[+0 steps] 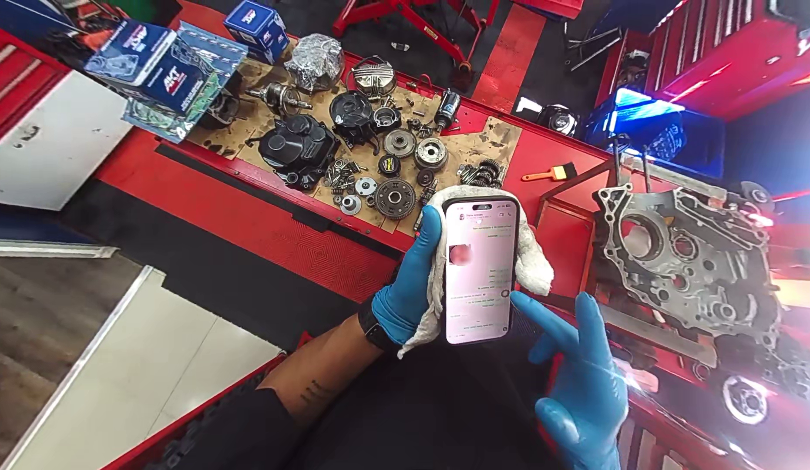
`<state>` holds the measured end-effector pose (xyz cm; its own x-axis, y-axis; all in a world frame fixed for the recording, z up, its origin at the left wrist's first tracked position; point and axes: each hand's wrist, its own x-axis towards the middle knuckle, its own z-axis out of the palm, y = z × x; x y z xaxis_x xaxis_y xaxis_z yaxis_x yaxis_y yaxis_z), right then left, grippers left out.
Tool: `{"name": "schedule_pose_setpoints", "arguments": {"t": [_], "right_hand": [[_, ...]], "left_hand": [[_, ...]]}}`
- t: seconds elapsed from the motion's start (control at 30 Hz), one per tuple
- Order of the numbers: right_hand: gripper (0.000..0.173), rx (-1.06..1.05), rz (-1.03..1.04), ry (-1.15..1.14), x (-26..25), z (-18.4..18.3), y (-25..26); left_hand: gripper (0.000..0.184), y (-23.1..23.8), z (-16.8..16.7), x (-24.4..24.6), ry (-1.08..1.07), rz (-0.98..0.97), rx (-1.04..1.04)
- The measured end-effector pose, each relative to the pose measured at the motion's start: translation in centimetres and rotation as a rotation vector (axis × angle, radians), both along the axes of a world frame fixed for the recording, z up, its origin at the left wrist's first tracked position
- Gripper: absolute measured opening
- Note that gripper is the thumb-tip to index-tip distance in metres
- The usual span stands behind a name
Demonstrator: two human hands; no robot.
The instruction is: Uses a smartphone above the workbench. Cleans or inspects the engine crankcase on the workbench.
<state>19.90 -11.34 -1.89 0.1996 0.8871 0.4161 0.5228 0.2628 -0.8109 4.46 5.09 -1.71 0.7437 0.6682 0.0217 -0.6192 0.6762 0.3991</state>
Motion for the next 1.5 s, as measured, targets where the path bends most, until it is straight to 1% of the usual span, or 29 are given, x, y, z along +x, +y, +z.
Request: {"name": "schedule_pose_setpoints", "arguments": {"t": [0.13, 0.3, 0.5, 0.6, 0.8, 0.93, 1.03, 1.2, 1.27, 1.37, 1.43, 1.5], "right_hand": [[0.085, 0.021, -0.011, -0.008, 0.3, 0.3, 0.0], [0.082, 0.036, -0.003, -0.023, 0.2, -0.3, -0.9], [0.081, -0.005, 0.006, -0.071, 0.0, -1.1, -1.3], [0.081, 0.001, 0.002, -0.022, 0.1, -0.8, -1.5], [0.08, 0.091, -0.066, 0.082, 0.4, 0.5, -1.5], [0.086, 0.144, -0.058, 0.023, 0.3, 1.0, -0.1], [0.099, 0.066, -0.032, -0.061, 0.0, 1.2, 1.6], [0.118, 0.068, 0.027, -0.215, -0.4, 1.0, 4.3], [0.121, 0.05, 0.034, -0.234, -0.6, 1.3, 4.8], [0.122, 0.04, 0.047, -0.257, -0.7, 1.4, 5.4], [0.119, 0.032, 0.057, -0.261, -0.8, 1.3, 5.8], [0.119, 0.03, 0.058, -0.245, -0.7, 1.4, 5.7]], "left_hand": [[0.056, 0.0, -0.1, 0.2, -0.016, 0.01, 0.017], [0.054, 0.6, 0.0, -0.1, -0.034, 0.038, -0.003], [0.056, 0.8, 0.0, -0.1, -0.016, 0.083, -0.009], [0.056, 0.8, 0.0, 0.0, -0.017, 0.08, -0.007], [0.053, 0.4, 0.2, 0.2, 0.015, 0.084, 0.005], [0.055, 0.0, -0.3, 0.3, 0.018, 0.007, 0.008], [0.06, -0.6, -0.7, 0.5, 0.019, -0.082, 0.0], [0.059, -1.4, -0.9, 0.7, 0.03, -0.107, -0.003], [0.058, -1.6, -0.9, 0.7, 0.026, -0.131, -0.02], [0.06, -1.7, -1.0, 0.6, 0.073, -0.143, 0.01], [0.061, -1.8, -0.9, 0.6, 0.118, -0.13, 0.019], [0.06, -1.7, -0.9, 0.6, 0.09, -0.14, 0.013]]}}
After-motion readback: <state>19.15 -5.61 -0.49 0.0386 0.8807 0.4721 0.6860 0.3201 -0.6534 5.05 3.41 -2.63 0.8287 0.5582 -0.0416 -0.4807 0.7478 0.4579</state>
